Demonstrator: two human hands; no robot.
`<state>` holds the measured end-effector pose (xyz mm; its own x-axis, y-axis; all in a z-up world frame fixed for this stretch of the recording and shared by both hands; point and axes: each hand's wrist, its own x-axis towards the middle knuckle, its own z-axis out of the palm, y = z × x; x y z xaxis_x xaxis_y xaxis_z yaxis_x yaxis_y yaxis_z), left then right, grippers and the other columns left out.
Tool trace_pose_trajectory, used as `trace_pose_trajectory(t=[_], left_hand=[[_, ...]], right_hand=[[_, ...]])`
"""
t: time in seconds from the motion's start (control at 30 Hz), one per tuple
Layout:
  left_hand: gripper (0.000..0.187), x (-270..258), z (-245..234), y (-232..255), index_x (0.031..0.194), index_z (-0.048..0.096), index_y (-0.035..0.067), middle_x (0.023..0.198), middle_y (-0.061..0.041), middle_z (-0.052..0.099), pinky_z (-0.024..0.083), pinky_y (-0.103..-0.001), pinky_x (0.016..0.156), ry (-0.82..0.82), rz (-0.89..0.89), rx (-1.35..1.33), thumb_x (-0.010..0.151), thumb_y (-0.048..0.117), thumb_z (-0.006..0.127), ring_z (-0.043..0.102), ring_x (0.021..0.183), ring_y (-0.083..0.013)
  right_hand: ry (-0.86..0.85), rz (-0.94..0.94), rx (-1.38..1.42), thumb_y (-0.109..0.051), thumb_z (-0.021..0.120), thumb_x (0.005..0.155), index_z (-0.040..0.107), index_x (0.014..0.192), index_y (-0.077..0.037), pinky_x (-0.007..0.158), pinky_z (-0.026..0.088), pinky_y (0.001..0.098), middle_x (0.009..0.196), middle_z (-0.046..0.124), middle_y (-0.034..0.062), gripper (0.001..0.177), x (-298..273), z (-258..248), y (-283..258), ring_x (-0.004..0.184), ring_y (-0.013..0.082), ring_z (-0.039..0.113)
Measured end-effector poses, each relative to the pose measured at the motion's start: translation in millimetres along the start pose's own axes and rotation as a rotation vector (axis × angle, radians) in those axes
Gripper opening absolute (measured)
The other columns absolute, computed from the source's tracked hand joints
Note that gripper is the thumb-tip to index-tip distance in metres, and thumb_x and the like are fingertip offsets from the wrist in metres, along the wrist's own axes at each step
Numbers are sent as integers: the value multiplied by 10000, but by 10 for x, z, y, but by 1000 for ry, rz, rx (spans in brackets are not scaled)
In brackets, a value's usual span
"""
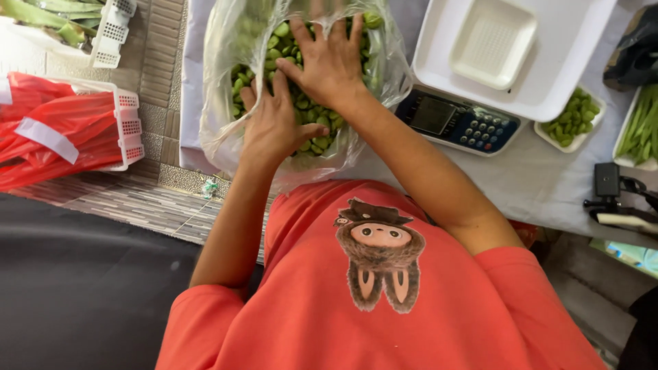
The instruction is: Packaging small green vegetables into trays and weighing them on a scale
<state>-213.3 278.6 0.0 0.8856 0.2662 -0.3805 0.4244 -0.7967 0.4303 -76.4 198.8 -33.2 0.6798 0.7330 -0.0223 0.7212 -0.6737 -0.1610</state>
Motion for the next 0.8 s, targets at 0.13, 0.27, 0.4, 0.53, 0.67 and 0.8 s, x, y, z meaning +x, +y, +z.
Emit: trace_pose_trajectory(t=[0.13, 0.27, 0.4, 0.53, 0.67, 0.8], left_hand=[[1364, 39, 165, -122, 1516, 178, -148, 1537, -357, 386, 98, -673, 1165, 63, 71, 50, 702, 659, 919, 263, 1480, -487], [1352, 28, 117, -95, 1523, 143, -121, 1554, -361, 351, 53, -630, 1189, 46, 51, -17, 721, 634, 926, 246, 1490, -486], [1179, 89, 240, -185, 1557, 187, -4, 1554, -261, 343, 247, -633, 1143, 137, 46, -106, 741, 475, 890, 288, 1375, -561], [983, 42, 297, -270, 1520, 282, -54, 1404, -351, 435, 203, -647, 1153, 245, 141, -58, 780, 421, 721, 341, 1244, -590], [1104, -38, 171, -279, 1563, 245, 39, 1436, -353, 391, 159, -620, 1202, 146, 83, -110, 709, 401, 845, 293, 1365, -594], [1180, -224, -86, -131, 1493, 339, 126, 1377, -278, 393, 408, -607, 1010, 137, 49, -130, 630, 554, 1021, 429, 1210, -504]], right_hand=[[136, -166, -70, -664, 584, 1012, 448, 1502, -101, 1114, 288, 571, 1381, 601, 238, 759, -118, 131, 74, 1156, 522, 574], [105, -223, -128, -658, 707, 947, 439, 1511, -43, 1103, 326, 572, 1366, 576, 237, 877, -250, 132, 83, 1192, 495, 532], [57, -255, -106, -594, 730, 899, 454, 1496, -23, 1109, 348, 605, 1498, 473, 226, 871, -414, 89, 31, 1327, 504, 463], [-2, -310, 4, -509, 775, 869, 425, 1493, 10, 1125, 359, 587, 1493, 486, 271, 884, -559, -85, 37, 1349, 485, 460], [-56, -340, 33, -491, 764, 897, 457, 1445, 5, 1063, 418, 568, 1413, 540, 242, 800, -578, -238, 127, 1285, 448, 503], [-18, -358, 163, -432, 691, 993, 620, 1316, -63, 956, 434, 549, 1328, 519, 195, 495, -364, -347, 321, 1209, 395, 460]])
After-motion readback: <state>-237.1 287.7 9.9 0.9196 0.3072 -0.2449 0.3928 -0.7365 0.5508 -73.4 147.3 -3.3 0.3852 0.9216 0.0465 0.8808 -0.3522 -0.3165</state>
